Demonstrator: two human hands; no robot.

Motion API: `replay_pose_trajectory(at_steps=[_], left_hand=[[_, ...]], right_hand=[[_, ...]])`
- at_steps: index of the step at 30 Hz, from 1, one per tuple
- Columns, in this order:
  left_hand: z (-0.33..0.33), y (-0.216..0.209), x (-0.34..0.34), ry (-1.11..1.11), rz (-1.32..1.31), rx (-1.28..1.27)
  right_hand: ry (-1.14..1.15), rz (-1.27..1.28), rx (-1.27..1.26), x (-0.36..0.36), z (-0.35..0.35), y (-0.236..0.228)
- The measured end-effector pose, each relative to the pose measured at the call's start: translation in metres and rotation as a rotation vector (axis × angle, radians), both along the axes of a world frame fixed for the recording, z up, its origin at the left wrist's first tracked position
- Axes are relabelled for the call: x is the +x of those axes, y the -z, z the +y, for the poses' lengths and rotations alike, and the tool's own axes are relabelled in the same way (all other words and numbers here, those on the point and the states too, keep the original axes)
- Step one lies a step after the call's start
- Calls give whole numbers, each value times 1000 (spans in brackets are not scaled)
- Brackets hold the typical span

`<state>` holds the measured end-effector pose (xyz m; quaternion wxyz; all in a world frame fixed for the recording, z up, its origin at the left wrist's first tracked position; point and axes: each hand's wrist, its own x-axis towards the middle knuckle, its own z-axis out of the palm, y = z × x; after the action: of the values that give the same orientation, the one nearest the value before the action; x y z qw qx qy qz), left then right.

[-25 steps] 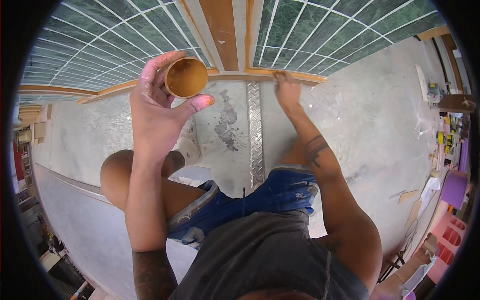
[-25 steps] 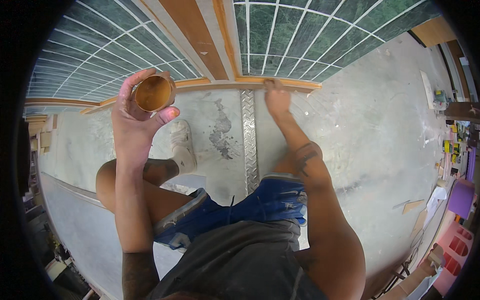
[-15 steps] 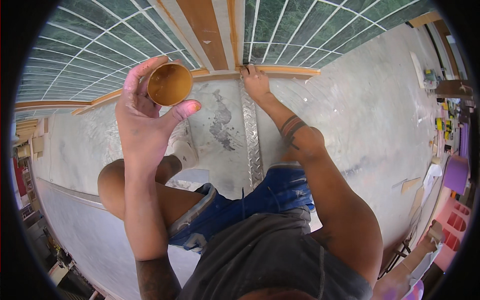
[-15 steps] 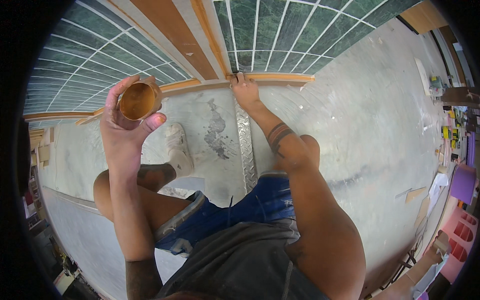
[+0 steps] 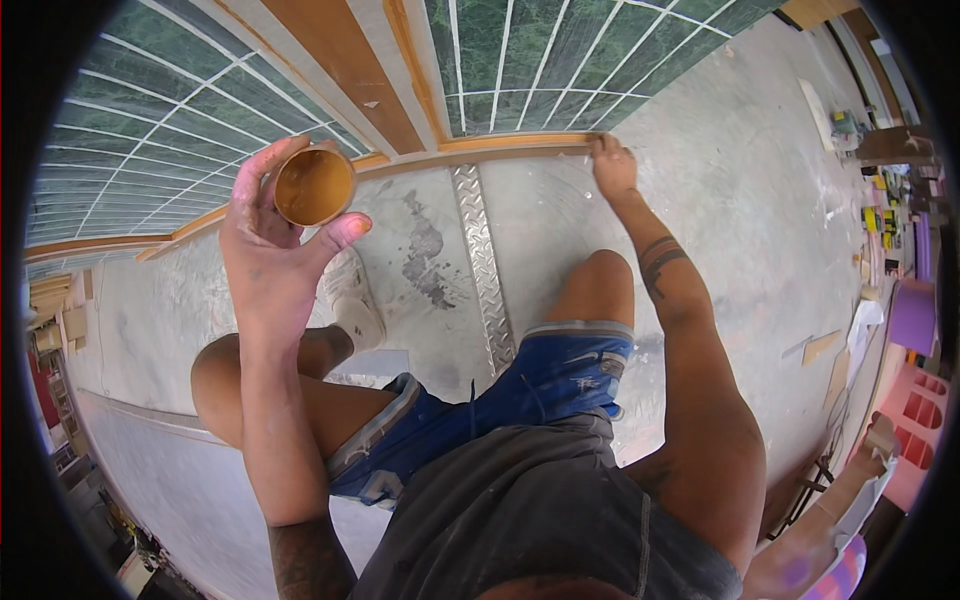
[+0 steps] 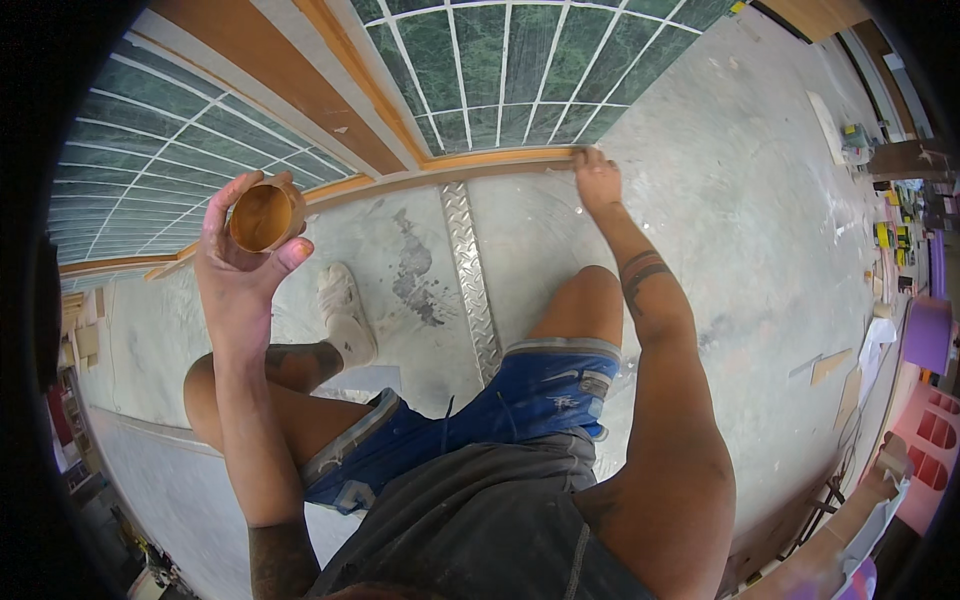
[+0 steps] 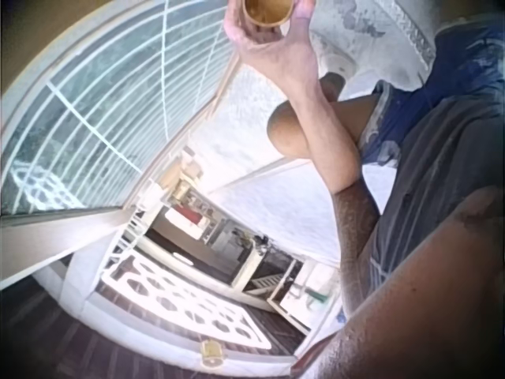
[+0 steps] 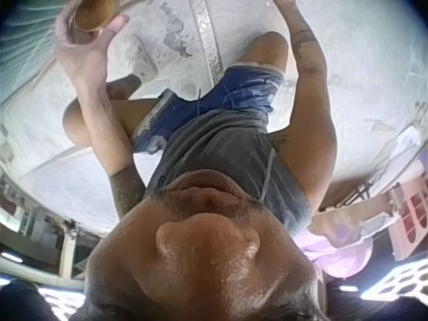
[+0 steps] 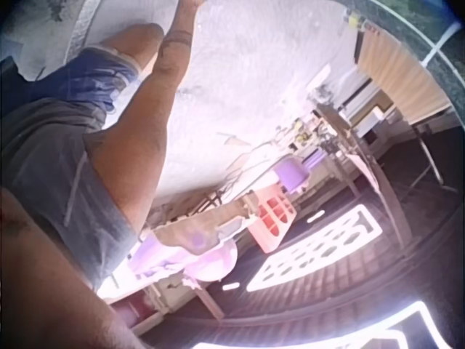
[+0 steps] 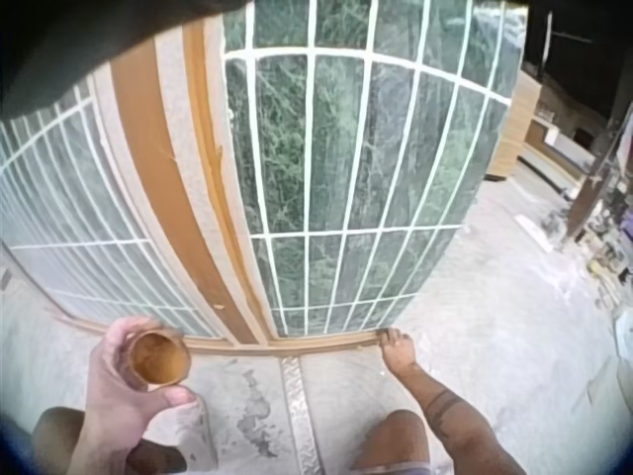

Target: Applying wood stain or finish to the frame of a tiled display case using a cloth.

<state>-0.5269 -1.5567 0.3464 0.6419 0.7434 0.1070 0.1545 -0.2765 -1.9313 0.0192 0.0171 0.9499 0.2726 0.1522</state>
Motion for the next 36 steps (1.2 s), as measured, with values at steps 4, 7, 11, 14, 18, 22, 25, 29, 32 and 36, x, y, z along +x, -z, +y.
replay_pose_trajectory(at_steps=[4,7,11,14,18,22,25,29,32,36], left_hand=[[-1,-3,-3,-38,13,-45],[4,-4,-6,-37,22,-16],[8,-2,-4,-7,34,27],[5,0,-2,10,34,43],[12,4,-8,-23,-6,49],[11,7,-4,14,-6,31],[9,9,-3,15,23,65],[10,10,-5,21,7,52],[8,8,-4,42,-11,43],[10,8,-5,57,-28,38]], right_hand=[[333,138,23,8,-50,-17],[488,130,142,-8,-55,-22],[577,128,337,-33,-47,-19],[585,145,535,-40,-39,-10],[670,76,796,-43,-1,-7],[731,77,926,-47,15,-4],[718,97,943,-54,22,-7],[676,101,883,-52,28,-13],[698,53,836,-40,23,-13],[658,16,838,-27,25,-15]])
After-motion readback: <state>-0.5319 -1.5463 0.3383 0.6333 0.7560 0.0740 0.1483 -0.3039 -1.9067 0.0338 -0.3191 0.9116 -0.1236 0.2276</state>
